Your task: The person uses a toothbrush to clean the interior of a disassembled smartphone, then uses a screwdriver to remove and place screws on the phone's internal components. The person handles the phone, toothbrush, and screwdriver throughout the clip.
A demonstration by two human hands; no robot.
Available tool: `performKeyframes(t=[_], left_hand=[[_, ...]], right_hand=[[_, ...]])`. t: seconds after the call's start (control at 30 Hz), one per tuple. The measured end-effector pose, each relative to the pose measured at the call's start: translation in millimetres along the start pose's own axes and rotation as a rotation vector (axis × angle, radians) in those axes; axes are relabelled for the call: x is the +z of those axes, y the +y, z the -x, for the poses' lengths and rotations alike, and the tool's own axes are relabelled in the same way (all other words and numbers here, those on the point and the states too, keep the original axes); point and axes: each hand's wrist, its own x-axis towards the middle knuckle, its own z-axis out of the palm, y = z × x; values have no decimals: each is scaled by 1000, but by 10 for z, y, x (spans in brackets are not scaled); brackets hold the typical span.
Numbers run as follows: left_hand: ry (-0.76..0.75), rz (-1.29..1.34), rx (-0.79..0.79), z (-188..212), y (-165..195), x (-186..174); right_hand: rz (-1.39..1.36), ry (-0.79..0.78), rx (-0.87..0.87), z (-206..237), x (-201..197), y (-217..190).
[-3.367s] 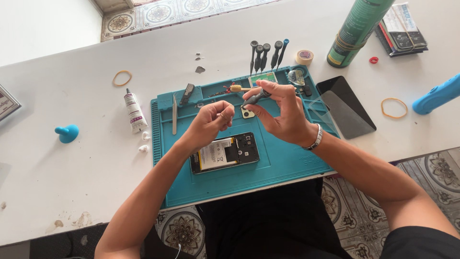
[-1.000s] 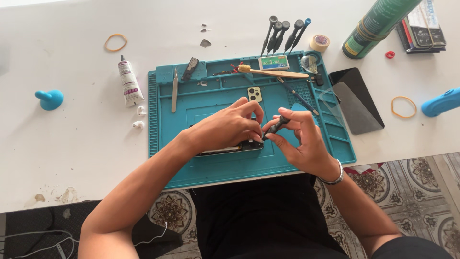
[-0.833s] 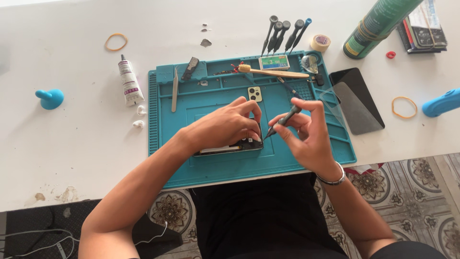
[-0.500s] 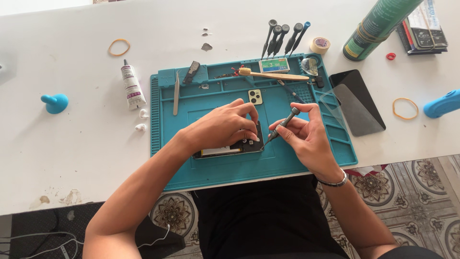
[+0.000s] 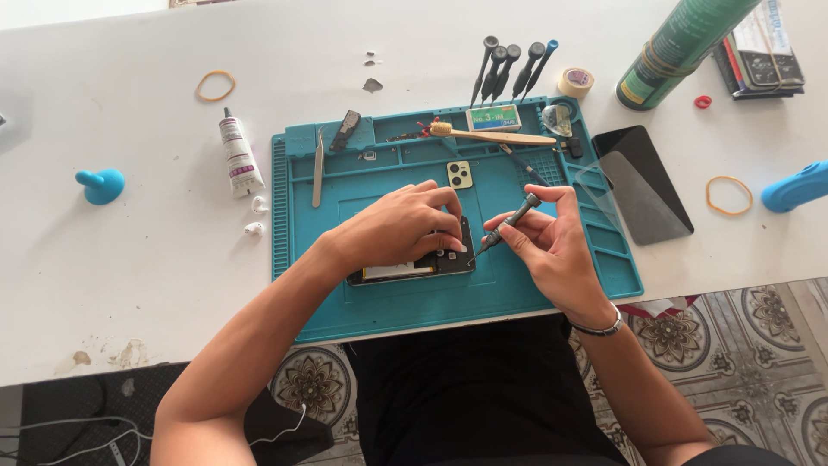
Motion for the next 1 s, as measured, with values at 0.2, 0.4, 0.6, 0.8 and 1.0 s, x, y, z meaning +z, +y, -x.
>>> performKeyframes(t=[0.2, 0.4, 0.6, 0.8, 1.0], left_hand=[[-3, -7, -2, -3, -4, -7], [9, -4, 9, -8, -10, 2], [20, 0, 20, 0, -22, 1], [1, 3, -7, -13, 16, -33], [20, 112, 88, -7, 62, -31]], right_hand=[[-16, 2, -1, 5, -6, 4], [-34, 8, -11, 13, -25, 18], [-2, -18, -64, 31, -33, 47], [-17, -26, -162, 45, -44, 84], [-35, -43, -241, 48, -62, 135]])
